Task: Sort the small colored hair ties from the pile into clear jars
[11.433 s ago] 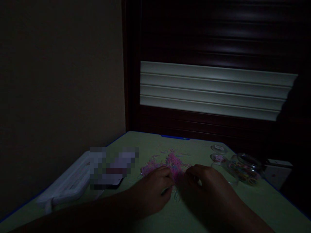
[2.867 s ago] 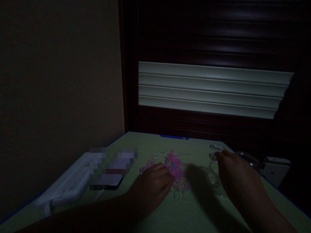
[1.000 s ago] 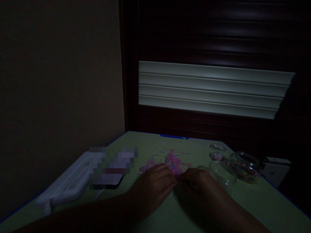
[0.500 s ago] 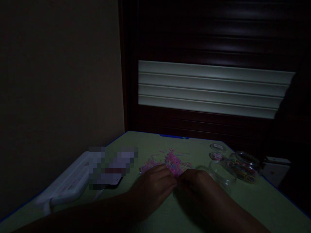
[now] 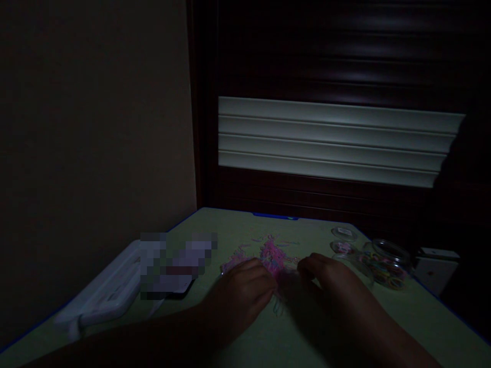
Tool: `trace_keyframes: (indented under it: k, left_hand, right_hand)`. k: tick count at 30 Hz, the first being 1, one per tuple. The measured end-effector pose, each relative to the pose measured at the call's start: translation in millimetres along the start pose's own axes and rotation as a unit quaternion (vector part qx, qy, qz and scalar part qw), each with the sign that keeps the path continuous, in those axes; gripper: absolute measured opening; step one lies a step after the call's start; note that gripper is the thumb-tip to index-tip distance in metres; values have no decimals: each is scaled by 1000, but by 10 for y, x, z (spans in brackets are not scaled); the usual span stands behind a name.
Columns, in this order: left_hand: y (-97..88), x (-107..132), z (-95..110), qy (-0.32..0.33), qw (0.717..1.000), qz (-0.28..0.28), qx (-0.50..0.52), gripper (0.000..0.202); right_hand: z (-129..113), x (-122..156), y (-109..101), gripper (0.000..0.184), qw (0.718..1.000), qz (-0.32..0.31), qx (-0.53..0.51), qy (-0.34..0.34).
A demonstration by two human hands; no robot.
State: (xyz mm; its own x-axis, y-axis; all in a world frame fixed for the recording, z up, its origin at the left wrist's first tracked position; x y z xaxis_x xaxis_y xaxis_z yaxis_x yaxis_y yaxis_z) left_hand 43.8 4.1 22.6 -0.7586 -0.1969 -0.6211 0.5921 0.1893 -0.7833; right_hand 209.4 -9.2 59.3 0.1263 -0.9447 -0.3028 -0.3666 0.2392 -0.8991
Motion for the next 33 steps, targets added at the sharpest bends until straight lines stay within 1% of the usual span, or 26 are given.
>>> trace_keyframes:
  k: [5, 11, 15, 19, 21, 24, 33]
  left_hand:
    - [-4, -6, 7, 13, 1000, -3, -6, 16]
    - [-8, -8, 8, 12, 1000, -17, -20, 16]
    - [-9, -8, 10, 21, 999, -11, -29, 17]
    - [-2, -8, 11, 25, 999, -23, -23, 17]
    - [3, -5, 8, 24, 999, -25, -19, 17]
    - [14, 7, -2, 19, 999, -25, -13, 17]
    - [20, 7, -9, 15, 1000, -12, -13, 16]
  right_hand:
    - [62, -46, -78, 24, 993, 47, 104, 5]
    - [83, -29, -179, 20, 976, 92, 193, 30]
    - [145, -12, -279, 18, 958, 126, 249, 66]
    - [227, 24, -367, 22, 935, 165, 291, 117]
    - [259, 39, -390, 24, 928, 165, 302, 141]
    - [278, 48, -403, 25, 925, 156, 309, 159]
    - [259, 56, -393, 26, 929, 134, 307, 159]
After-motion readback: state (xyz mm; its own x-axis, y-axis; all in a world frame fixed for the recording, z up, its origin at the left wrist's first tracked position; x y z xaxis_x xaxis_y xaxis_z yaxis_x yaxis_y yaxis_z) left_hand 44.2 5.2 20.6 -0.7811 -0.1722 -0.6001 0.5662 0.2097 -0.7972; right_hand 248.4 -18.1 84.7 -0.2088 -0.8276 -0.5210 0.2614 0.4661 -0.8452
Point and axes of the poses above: each hand's wrist, its own x-axis away from the middle knuckle, its own y-axis out of the palm, z = x × y, the point moved 3 cm from there along -x, towards the middle knuckle, and after that the axes turned 15 degrees about y, right-handed, at the moved point
